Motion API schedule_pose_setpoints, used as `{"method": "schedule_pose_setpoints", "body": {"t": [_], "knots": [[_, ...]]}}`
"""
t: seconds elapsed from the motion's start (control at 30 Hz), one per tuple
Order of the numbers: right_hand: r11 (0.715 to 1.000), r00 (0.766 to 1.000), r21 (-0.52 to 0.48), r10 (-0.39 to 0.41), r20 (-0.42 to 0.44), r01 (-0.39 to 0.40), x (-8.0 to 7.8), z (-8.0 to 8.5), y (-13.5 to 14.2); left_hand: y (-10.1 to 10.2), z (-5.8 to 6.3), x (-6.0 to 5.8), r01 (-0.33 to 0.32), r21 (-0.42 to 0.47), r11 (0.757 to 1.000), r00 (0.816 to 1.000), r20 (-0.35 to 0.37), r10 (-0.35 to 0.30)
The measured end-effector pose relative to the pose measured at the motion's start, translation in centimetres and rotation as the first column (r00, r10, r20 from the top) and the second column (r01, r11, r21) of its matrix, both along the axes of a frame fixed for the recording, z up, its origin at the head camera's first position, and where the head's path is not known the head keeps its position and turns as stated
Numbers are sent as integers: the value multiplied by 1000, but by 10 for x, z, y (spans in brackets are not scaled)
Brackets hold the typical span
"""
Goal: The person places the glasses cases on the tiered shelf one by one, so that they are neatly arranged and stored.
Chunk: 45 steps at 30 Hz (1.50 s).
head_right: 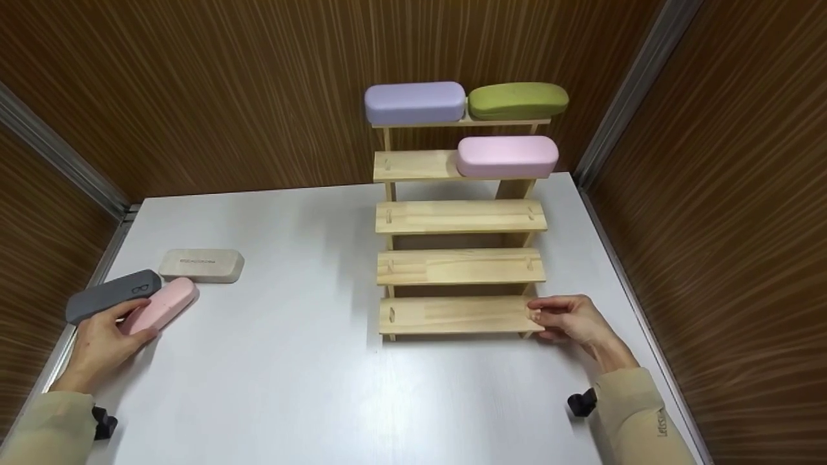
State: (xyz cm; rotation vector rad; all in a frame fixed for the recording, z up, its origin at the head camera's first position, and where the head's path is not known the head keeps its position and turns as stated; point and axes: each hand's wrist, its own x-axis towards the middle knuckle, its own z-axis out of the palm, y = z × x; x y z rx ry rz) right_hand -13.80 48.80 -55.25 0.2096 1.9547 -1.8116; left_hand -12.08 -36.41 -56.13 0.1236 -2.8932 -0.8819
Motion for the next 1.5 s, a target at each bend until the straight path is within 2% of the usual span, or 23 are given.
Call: {"method": "schedule_pose_setpoints", "body": {"t": [0.27,0.43,0.63,0.9,1.13,1.5], "knots": [[1000,1000,27,-6,-21,6,1,0,-1,7,-5,8,-42,20,999,999,6,42],[1000,1000,27,12,-16,-12,1,-2,0,12,-3,10,-51,34,998,999,22,50],[1000,1000,6,14,-9,-14,3,-3,3,17,3,5,-34,43,999,999,31,32],[1000,1000,22,-9,-9,10,3,-1,2,29,15,-2,17,53,998,1000,-26,-15],[999,1000,48,-3,-14,4,2,-1,1,42,24,-9,65,19,998,996,-62,-63],[1000,1000,31,6,-1,-6,0,2,0,68,33,-28,140,17,990,983,-126,-137]]}}
